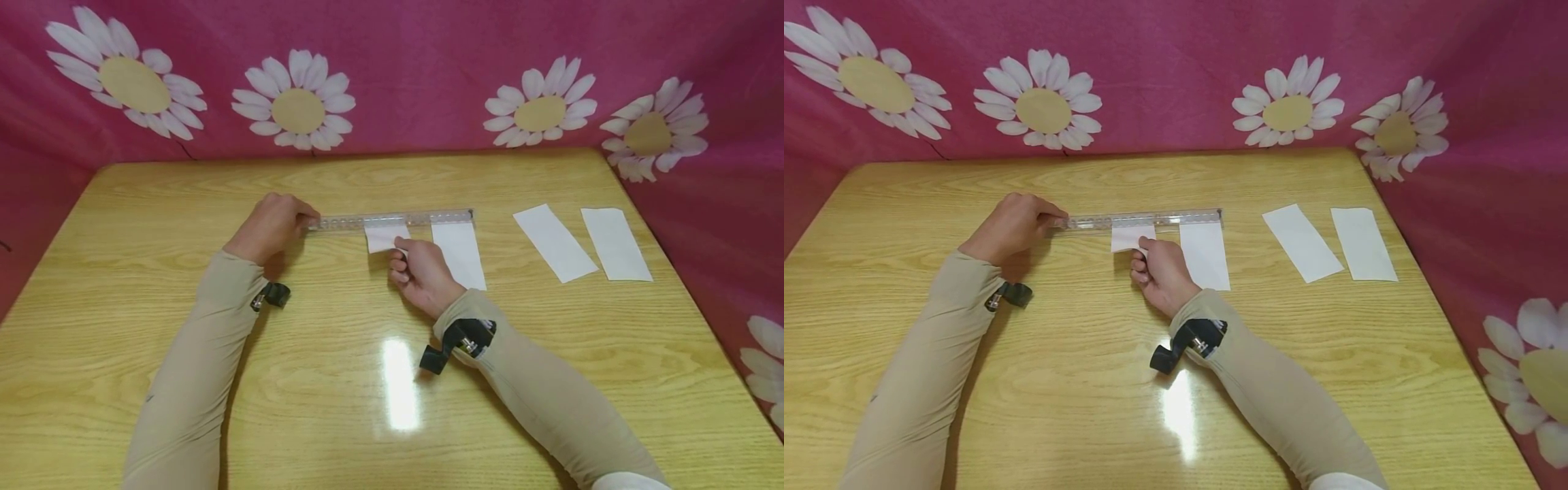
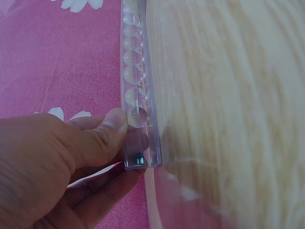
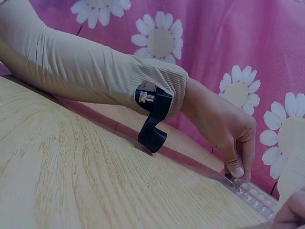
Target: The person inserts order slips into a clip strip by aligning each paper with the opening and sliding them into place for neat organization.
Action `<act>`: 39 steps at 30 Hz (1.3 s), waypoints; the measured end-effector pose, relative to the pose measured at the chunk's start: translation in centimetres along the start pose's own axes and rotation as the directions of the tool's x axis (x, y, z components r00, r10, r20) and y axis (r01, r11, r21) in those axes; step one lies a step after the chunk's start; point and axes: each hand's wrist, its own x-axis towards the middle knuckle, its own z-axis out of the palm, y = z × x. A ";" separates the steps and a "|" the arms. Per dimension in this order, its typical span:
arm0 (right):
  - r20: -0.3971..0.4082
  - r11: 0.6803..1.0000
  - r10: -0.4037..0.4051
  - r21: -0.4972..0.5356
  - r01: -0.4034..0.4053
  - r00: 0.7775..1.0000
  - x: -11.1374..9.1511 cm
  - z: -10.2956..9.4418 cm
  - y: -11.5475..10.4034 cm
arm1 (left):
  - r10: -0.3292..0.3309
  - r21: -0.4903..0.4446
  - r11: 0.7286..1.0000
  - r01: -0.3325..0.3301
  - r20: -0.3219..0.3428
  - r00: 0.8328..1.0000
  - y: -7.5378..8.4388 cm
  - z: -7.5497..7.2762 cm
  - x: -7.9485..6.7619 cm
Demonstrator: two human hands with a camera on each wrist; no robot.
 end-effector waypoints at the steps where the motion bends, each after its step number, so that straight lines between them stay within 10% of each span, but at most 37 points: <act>1: -0.001 1.000 -0.001 0.000 0.001 1.000 0.0 0.0 0.0 | -0.002 -0.002 1.000 0.002 0.002 1.000 0.0 0.0 0.0; 39: -0.032 1.000 -0.015 0.000 0.015 0.999 -0.3 -1.0 -0.7 | 0.026 -0.005 1.000 -0.026 -0.010 1.000 -0.1 0.1 -0.1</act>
